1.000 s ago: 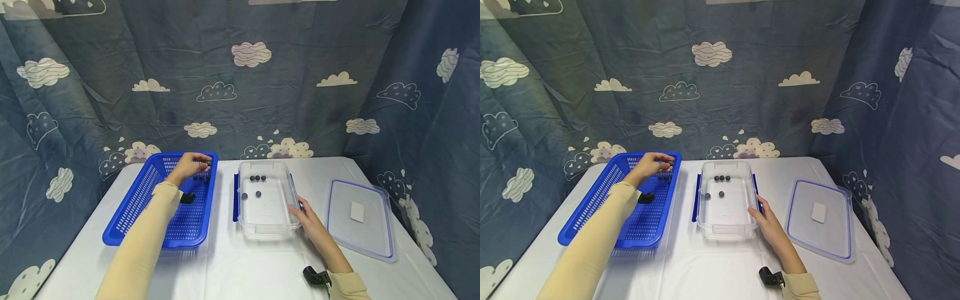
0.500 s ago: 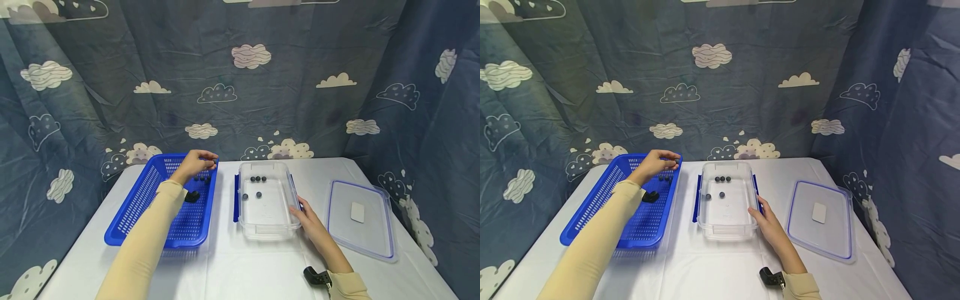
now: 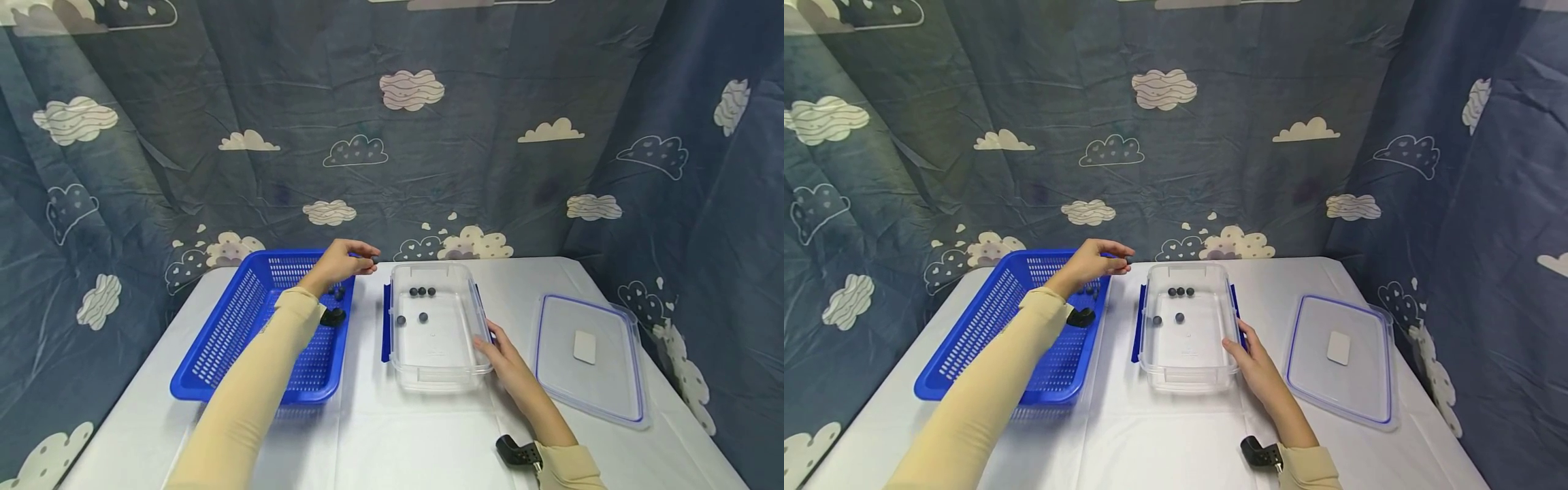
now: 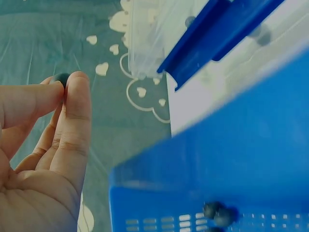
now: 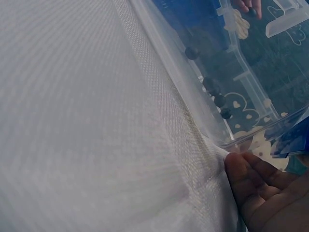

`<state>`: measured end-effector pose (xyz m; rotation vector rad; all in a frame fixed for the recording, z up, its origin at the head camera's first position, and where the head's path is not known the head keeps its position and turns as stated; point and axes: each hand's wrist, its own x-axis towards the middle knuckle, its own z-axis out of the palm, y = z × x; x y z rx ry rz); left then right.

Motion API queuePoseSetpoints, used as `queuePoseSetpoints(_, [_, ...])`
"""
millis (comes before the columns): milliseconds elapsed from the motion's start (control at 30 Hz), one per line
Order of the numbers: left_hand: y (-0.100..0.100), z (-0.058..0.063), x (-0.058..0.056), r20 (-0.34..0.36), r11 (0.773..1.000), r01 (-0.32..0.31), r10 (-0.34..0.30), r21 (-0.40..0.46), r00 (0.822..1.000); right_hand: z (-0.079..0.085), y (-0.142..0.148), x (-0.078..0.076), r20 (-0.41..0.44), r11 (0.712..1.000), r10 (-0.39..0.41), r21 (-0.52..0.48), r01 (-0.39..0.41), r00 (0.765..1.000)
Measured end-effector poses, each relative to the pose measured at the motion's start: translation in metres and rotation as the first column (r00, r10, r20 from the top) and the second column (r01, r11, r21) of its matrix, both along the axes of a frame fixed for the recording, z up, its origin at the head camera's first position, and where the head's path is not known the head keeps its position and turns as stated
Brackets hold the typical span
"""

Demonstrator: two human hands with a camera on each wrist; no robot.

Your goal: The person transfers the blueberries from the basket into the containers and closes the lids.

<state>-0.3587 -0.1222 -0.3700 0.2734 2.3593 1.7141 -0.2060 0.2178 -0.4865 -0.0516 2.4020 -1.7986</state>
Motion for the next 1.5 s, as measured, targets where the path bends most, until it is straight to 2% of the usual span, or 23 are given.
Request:
queuePoseSetpoints(300, [0.030, -0.001, 0.002, 0.016, 0.998, 0.062, -0.062, -0.030, 0.998, 0.000, 0.001, 0.001, 0.002, 1.000, -0.007, -0.004, 0.007, 1.000])
queuePoseSetpoints(533, [0.048, -0.008, 0.000, -0.005, 0.988, 0.114, -0.115, -0.106, 0.993, -0.001, 0.001, 0.001, -0.001, 1.000, -0.005, -0.002, 0.005, 1.000])
queuePoseSetpoints(767, [0.062, -0.011, -0.001, -0.051, 0.969, 0.117, -0.131, -0.218, 0.990, -0.001, 0.001, 0.001, -0.001, 1.000, -0.007, 0.012, 0.007, 1.000])
queuePoseSetpoints(867, [0.066, -0.012, -0.001, -0.060, 0.963, 0.125, -0.144, -0.238, 0.988, 0.000, 0.000, 0.001, -0.003, 1.000, -0.003, 0.009, 0.003, 1.000])
queuePoseSetpoints(1167, [0.064, -0.012, -0.003, -0.062, 0.960, 0.140, -0.159, -0.241, 0.985, 0.001, -0.001, 0.000, -0.003, 1.000, 0.003, 0.000, -0.003, 1.000])
queuePoseSetpoints(1500, [0.049, -0.009, -0.006, -0.071, 0.961, 0.126, -0.148, -0.245, 0.987, 0.001, -0.001, -0.001, -0.010, 1.000, -0.009, 0.004, 0.009, 1.000])
